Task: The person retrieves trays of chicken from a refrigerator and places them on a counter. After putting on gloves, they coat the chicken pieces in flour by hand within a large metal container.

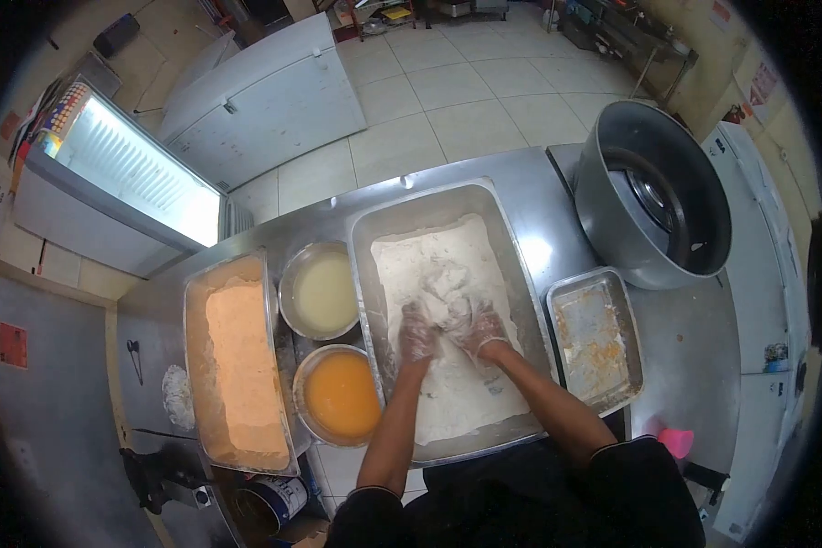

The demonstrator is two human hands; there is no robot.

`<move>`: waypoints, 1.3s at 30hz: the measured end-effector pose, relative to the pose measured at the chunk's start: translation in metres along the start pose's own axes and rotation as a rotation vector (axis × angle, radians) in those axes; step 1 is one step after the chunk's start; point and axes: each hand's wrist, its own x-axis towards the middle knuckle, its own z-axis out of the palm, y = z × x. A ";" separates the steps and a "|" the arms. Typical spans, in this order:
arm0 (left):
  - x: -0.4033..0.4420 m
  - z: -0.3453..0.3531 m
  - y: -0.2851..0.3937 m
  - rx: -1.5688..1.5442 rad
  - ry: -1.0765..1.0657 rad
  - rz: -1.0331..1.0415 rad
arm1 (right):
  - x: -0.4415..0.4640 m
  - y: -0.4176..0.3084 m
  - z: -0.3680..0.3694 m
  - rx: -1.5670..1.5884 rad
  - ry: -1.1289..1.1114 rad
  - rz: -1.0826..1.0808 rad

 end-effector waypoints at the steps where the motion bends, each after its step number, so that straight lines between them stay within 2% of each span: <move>1: 0.014 -0.018 -0.001 -0.134 -0.203 -0.161 | 0.003 -0.001 -0.001 0.082 -0.050 0.033; 2: 0.024 -0.028 -0.002 -0.263 -0.405 -0.318 | 0.007 0.000 -0.002 0.168 -0.096 0.066; 3: 0.015 -0.020 -0.010 -0.265 -0.188 -0.153 | 0.010 0.003 -0.002 0.173 -0.091 0.068; 4: 0.012 -0.020 -0.010 -0.262 -0.186 -0.148 | 0.013 0.007 -0.004 0.164 -0.175 0.051; 5: 0.010 -0.028 -0.003 -0.055 -0.214 -0.181 | 0.017 0.010 -0.006 0.156 -0.260 0.034; 6: 0.005 -0.029 -0.003 0.152 -0.242 -0.215 | 0.012 0.009 -0.025 0.162 -0.259 0.037; 7: -0.004 -0.029 -0.007 0.153 -0.246 -0.216 | 0.004 0.011 -0.043 0.259 -0.217 -0.088; 8: -0.018 -0.022 -0.018 0.192 -0.156 -0.153 | -0.004 0.011 -0.054 0.357 -0.177 -0.212; 9: -0.031 -0.023 -0.024 0.232 -0.071 -0.090 | -0.007 0.014 -0.043 0.362 -0.188 -0.211; 10: -0.042 -0.022 -0.030 0.232 -0.079 -0.098 | -0.010 0.019 -0.033 0.865 -0.122 -0.239; 11: -0.048 -0.028 -0.031 0.170 -0.023 0.039 | -0.013 0.017 -0.036 1.364 -0.042 -0.258; 12: -0.052 -0.034 -0.032 0.108 0.035 0.175 | -0.012 0.014 -0.041 1.363 -0.051 -0.262; 13: -0.054 -0.038 -0.030 0.110 0.038 0.165 | -0.010 0.013 -0.047 1.363 -0.135 -0.180; 15: -0.056 -0.050 -0.021 0.035 -0.144 -0.027 | -0.008 0.008 -0.055 1.355 -0.223 -0.103; 17: -0.054 -0.066 -0.006 -0.060 -0.214 -0.074 | -0.007 0.008 -0.055 1.204 -0.040 -0.375; 18: -0.053 -0.071 0.001 -0.156 -0.287 -0.111 | -0.008 0.009 -0.053 1.201 -0.039 -0.377; 19: -0.055 -0.076 0.012 -0.159 -0.286 -0.111 | -0.011 0.009 -0.051 1.346 -0.101 -0.368; 20: -0.059 -0.078 0.022 -0.243 -0.195 -0.044 | -0.015 0.009 -0.054 1.490 -0.165 -0.355; 21: -0.065 -0.078 0.029 -0.325 -0.103 0.022 | -0.019 0.011 -0.058 1.488 -0.166 -0.352; 22: -0.070 -0.067 0.025 -0.327 -0.103 0.019 | -0.022 0.014 -0.063 1.462 -0.244 -0.318; 24: -0.075 -0.046 0.015 -0.385 -0.368 0.056 | -0.023 0.022 -0.055 1.431 -0.329 -0.287; 25: -0.083 -0.048 0.019 -0.858 -0.392 -0.300 | -0.019 0.030 -0.032 1.391 -0.243 -0.310; 26: -0.079 -0.047 0.016 -0.861 -0.391 -0.298 | -0.022 0.029 -0.029 1.348 -0.154 -0.331; 27: -0.072 -0.046 0.013 -0.572 -0.463 -0.092 | -0.029 0.030 -0.026 1.344 -0.151 -0.327; 28: -0.065 -0.044 0.012 -0.279 -0.522 0.111 | -0.036 0.030 -0.022 1.406 -0.050 -0.266; 29: -0.057 -0.044 0.016 -0.282 -0.524 0.114 | -0.044 0.024 -0.030 1.467 0.053 -0.204; 30: -0.046 -0.047 0.022 -0.158 -0.428 0.148 | -0.048 0.013 -0.047 1.466 0.056 -0.201; 31: -0.042 -0.047 0.027 -0.034 -0.329 0.181 | -0.050 0.000 -0.071 1.074 0.039 -0.115; 32: -0.045 -0.040 0.031 -0.036 -0.329 0.181 | -0.051 -0.006 -0.083 0.681 0.018 -0.033; 33: -0.048 -0.033 0.036 -0.054 -0.257 0.088 | -0.048 -0.004 -0.076 0.683 0.018 -0.033; 34: -0.050 -0.029 0.036 -0.069 -0.183 -0.003 | -0.040 -0.001 -0.064 0.861 0.075 -0.113; 35: -0.049 -0.039 0.039 -0.065 -0.184 0.000 | -0.036 0.000 -0.057 1.038 0.134 -0.192; 36: -0.049 -0.054 0.045 -0.136 -0.193 0.057 | -0.037 -0.002 -0.059 1.039 0.136 -0.191; 37: -0.049 -0.065 0.050 -0.208 -0.202 0.112 | -0.038 -0.005 -0.062 0.973 0.235 -0.167; 38: -0.056 -0.058 0.046 -0.211 -0.199 0.110 | -0.038 -0.006 -0.065 0.903 0.332 -0.147; 39: -0.065 -0.048 0.039 -0.162 -0.143 0.163 | -0.030 0.004 -0.056 0.899 0.332 -0.153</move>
